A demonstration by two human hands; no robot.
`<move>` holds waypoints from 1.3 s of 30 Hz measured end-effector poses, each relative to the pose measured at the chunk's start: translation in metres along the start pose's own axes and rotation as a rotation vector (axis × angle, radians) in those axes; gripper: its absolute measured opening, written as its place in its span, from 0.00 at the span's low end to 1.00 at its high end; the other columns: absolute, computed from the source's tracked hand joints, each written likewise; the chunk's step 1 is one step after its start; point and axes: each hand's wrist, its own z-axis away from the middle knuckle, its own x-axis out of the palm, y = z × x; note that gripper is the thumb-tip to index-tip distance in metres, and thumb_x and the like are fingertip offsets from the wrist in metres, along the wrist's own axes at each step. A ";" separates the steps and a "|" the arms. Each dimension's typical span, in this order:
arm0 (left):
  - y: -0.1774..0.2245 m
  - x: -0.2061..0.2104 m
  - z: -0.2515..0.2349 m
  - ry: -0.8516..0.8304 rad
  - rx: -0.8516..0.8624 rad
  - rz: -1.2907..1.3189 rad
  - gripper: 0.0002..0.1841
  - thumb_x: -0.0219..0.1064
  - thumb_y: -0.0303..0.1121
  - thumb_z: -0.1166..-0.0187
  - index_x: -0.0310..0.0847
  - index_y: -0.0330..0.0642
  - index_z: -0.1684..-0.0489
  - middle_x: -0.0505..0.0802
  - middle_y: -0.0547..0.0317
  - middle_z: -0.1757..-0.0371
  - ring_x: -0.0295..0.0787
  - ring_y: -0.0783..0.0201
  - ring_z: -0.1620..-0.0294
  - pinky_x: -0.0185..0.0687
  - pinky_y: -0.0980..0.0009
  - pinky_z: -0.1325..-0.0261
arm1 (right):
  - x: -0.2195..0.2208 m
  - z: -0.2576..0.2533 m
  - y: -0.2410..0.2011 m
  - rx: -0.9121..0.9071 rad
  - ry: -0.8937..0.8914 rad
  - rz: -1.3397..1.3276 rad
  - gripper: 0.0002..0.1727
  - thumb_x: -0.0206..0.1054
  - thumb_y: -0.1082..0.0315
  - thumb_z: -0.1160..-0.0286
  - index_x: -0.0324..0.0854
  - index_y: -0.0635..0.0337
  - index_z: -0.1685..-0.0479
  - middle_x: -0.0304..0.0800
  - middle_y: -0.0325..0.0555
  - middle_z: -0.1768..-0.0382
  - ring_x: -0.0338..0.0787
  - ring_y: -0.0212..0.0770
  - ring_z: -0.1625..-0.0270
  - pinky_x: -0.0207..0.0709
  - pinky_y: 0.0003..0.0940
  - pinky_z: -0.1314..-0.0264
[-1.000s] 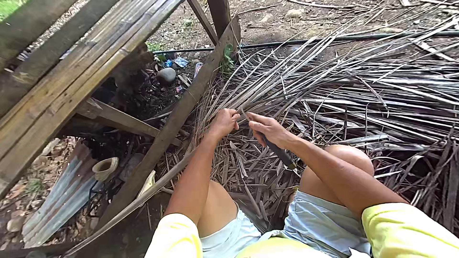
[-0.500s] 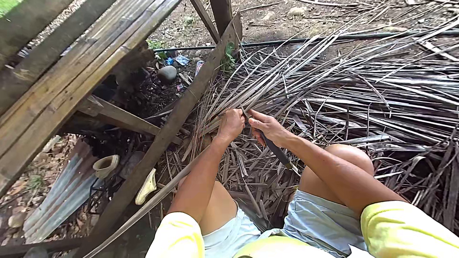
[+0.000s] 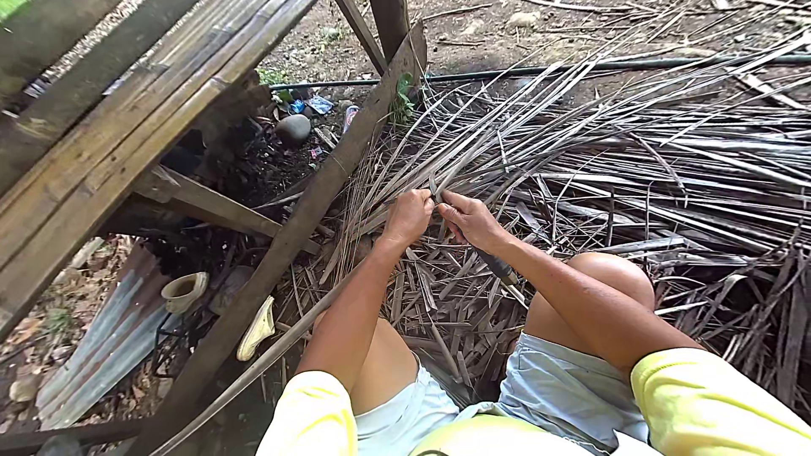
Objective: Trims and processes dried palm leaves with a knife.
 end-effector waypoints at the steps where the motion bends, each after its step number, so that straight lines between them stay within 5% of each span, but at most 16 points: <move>1: -0.003 -0.003 -0.002 0.016 0.000 0.027 0.16 0.52 0.30 0.09 0.86 0.30 0.58 0.91 0.41 0.61 0.91 0.45 0.55 0.82 0.43 0.44 | 0.000 0.002 -0.001 0.004 -0.035 -0.003 0.28 0.54 0.63 0.06 0.61 0.58 0.10 0.75 0.40 0.77 0.72 0.31 0.83 0.71 0.28 0.80; 3: -0.007 -0.008 -0.003 0.024 -0.001 0.045 0.16 0.52 0.29 0.09 0.85 0.29 0.60 0.90 0.41 0.64 0.89 0.46 0.57 0.81 0.45 0.46 | 0.001 0.003 -0.002 0.014 -0.069 -0.014 0.30 0.53 0.65 0.06 0.56 0.54 0.06 0.75 0.39 0.77 0.72 0.31 0.84 0.70 0.27 0.81; 13: 0.017 -0.007 0.013 -0.035 -0.072 -0.111 0.17 0.51 0.34 0.07 0.86 0.34 0.54 0.91 0.43 0.62 0.90 0.45 0.55 0.81 0.43 0.47 | -0.011 -0.010 0.003 0.046 0.039 -0.228 0.29 0.58 0.66 0.09 0.63 0.57 0.10 0.79 0.37 0.79 0.72 0.28 0.85 0.68 0.23 0.84; 19: 0.020 -0.009 0.015 -0.024 -0.096 -0.111 0.16 0.51 0.34 0.07 0.86 0.35 0.54 0.90 0.44 0.64 0.89 0.46 0.57 0.81 0.44 0.48 | -0.012 -0.012 0.007 0.001 0.108 0.096 0.27 0.59 0.58 0.09 0.70 0.52 0.13 0.81 0.41 0.75 0.74 0.34 0.79 0.72 0.35 0.72; 23: 0.018 -0.008 0.013 -0.036 -0.079 -0.051 0.17 0.52 0.35 0.07 0.87 0.36 0.54 0.89 0.46 0.67 0.88 0.47 0.61 0.81 0.45 0.51 | -0.018 -0.012 0.004 0.003 0.129 -0.103 0.27 0.59 0.64 0.10 0.68 0.60 0.14 0.80 0.38 0.77 0.72 0.28 0.82 0.69 0.24 0.81; 28: 0.015 -0.013 0.021 -0.069 -0.021 0.040 0.17 0.55 0.36 0.07 0.88 0.35 0.57 0.87 0.53 0.75 0.83 0.57 0.72 0.80 0.55 0.58 | -0.055 -0.024 0.004 0.069 0.326 -0.308 0.26 0.58 0.64 0.09 0.69 0.56 0.14 0.77 0.37 0.80 0.71 0.30 0.87 0.68 0.25 0.87; 33: 0.006 -0.029 0.033 -0.122 -0.054 0.124 0.16 0.55 0.34 0.06 0.88 0.33 0.53 0.85 0.57 0.77 0.79 0.65 0.77 0.79 0.64 0.63 | -0.103 -0.030 0.013 0.036 0.615 -0.358 0.26 0.56 0.61 0.07 0.66 0.54 0.13 0.77 0.35 0.73 0.73 0.28 0.84 0.71 0.23 0.82; 35: 0.000 -0.029 0.031 -0.094 -0.083 0.105 0.16 0.55 0.34 0.06 0.88 0.33 0.56 0.85 0.56 0.77 0.79 0.63 0.76 0.78 0.61 0.62 | -0.099 -0.020 0.004 0.008 0.585 -0.325 0.26 0.54 0.63 0.07 0.63 0.56 0.12 0.76 0.34 0.75 0.74 0.28 0.83 0.75 0.24 0.81; 39: 0.002 -0.018 0.021 -0.053 -0.111 -0.040 0.18 0.53 0.36 0.06 0.89 0.36 0.51 0.91 0.46 0.67 0.89 0.50 0.63 0.83 0.47 0.50 | -0.043 0.008 -0.012 0.068 0.206 -0.243 0.25 0.56 0.65 0.08 0.67 0.57 0.14 0.78 0.38 0.77 0.75 0.31 0.84 0.74 0.27 0.82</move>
